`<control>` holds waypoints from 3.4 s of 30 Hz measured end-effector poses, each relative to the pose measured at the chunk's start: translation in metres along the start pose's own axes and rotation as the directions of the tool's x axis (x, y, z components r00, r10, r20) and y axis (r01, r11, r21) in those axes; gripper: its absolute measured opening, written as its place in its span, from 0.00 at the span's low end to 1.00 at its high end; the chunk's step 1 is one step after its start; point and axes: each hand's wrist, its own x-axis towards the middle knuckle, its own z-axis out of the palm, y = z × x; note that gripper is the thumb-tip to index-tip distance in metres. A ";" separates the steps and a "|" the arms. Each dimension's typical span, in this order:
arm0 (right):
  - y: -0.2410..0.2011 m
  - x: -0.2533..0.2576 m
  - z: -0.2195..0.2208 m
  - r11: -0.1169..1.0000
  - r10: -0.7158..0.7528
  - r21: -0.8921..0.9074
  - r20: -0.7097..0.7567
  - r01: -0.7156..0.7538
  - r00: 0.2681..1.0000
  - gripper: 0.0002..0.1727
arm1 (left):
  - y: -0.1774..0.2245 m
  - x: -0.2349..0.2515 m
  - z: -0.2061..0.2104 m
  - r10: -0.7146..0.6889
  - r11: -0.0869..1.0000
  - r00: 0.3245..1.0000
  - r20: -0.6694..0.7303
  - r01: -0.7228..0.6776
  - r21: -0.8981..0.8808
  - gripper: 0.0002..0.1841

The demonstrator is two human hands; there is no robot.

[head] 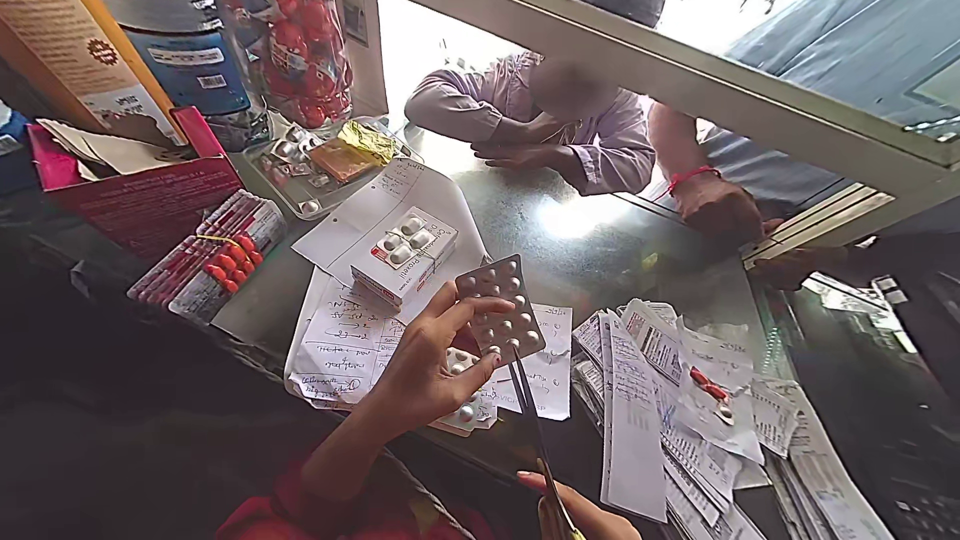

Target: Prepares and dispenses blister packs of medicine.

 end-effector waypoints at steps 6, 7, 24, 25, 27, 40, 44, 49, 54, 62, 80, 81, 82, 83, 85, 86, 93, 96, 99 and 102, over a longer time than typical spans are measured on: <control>0.001 0.002 -0.003 0.998 -0.050 -0.043 -0.006 0.050 0.999 0.36 | 0.004 0.000 0.005 0.004 0.997 0.996 0.090 0.004 -0.083 0.24; 0.000 0.003 -0.004 0.997 -0.053 -0.057 -0.011 0.052 0.999 0.35 | 0.004 0.001 0.006 0.007 0.997 0.995 0.096 0.001 -0.083 0.24; -0.010 -0.001 -0.008 0.993 -0.051 -0.106 -0.063 0.044 0.997 0.30 | 0.004 -0.004 0.002 -0.077 0.937 0.994 0.083 0.100 -0.335 0.28; -0.012 -0.001 -0.008 0.991 -0.059 -0.127 -0.073 0.049 0.996 0.31 | 0.004 -0.006 0.003 -0.103 0.929 0.993 0.053 0.115 -0.352 0.29; -0.015 0.001 -0.009 0.987 -0.088 -0.144 -0.081 0.076 0.993 0.30 | 0.006 -0.010 0.006 -0.152 0.918 0.988 -0.036 0.128 -0.376 0.30; -0.032 0.045 0.022 0.439 -0.189 -0.856 -0.385 -0.273 0.903 0.27 | 0.016 -0.022 0.028 -0.115 0.955 0.992 -0.060 0.093 -0.283 0.28; -0.036 0.049 0.023 0.371 -0.531 -0.917 -0.339 -0.146 0.776 0.15 | 0.019 -0.026 0.039 -0.111 0.968 0.993 0.024 0.114 -0.223 0.25; -0.027 0.046 0.016 0.320 -0.699 -0.945 -0.188 0.066 0.690 0.08 | 0.025 -0.028 0.042 -0.119 0.958 0.990 0.080 0.135 -0.253 0.26; -0.022 0.047 0.009 0.242 -0.699 -0.965 -0.098 0.105 0.708 0.11 | 0.025 -0.027 0.049 -0.123 0.957 0.986 0.115 0.148 -0.248 0.28; -0.026 0.031 -0.020 0.125 -0.782 -0.980 -0.001 0.156 0.624 0.07 | 0.025 -0.030 0.051 -0.131 0.937 0.973 0.189 0.184 -0.299 0.27; -0.019 0.021 -0.170 0.376 0.076 -0.677 -0.658 -0.633 0.749 0.17 | 0.017 -0.036 0.029 -0.060 0.982 0.998 0.030 0.065 -0.179 0.24; -0.018 0.022 -0.172 0.367 0.088 -0.687 -0.646 -0.627 0.759 0.16 | 0.017 -0.036 0.029 -0.066 0.981 0.997 0.033 0.071 -0.179 0.25; -0.017 0.022 -0.173 0.358 0.102 -0.694 -0.636 -0.624 0.765 0.14 | 0.017 -0.036 0.029 -0.072 0.981 0.997 0.037 0.077 -0.177 0.25; -0.018 0.023 -0.175 0.349 0.110 -0.700 -0.629 -0.623 0.769 0.13 | 0.016 -0.036 0.029 -0.076 0.981 0.996 0.041 0.082 -0.175 0.25; -0.016 0.022 -0.175 0.323 0.084 -0.732 -0.609 -0.600 0.789 0.12 | 0.015 -0.036 0.028 -0.085 0.981 0.995 0.054 0.094 -0.172 0.25; -0.013 0.021 -0.175 0.293 0.038 -0.764 -0.592 -0.575 0.805 0.11 | 0.014 -0.036 0.028 -0.088 0.980 0.994 0.057 0.097 -0.176 0.25; -0.008 0.012 -0.193 0.030 -0.604 -0.855 -0.429 -0.518 0.672 0.10 | 0.010 -0.038 0.027 -0.071 0.980 0.996 0.049 0.079 -0.185 0.20; -0.017 0.013 -0.197 -0.025 -0.653 -0.846 -0.390 -0.533 0.649 0.11 | 0.009 -0.037 0.026 -0.048 0.982 0.996 0.069 0.060 -0.180 0.20; -0.009 0.015 -0.194 -0.057 -0.619 -0.864 -0.363 -0.501 0.696 0.11 | 0.009 -0.036 0.026 -0.037 0.977 0.997 0.073 0.052 -0.206 0.22; 0.000 0.017 -0.188 -0.085 -0.566 -0.878 -0.347 -0.472 0.748 0.10 | 0.011 -0.036 0.026 -0.040 0.966 0.997 0.073 0.057 -0.253 0.25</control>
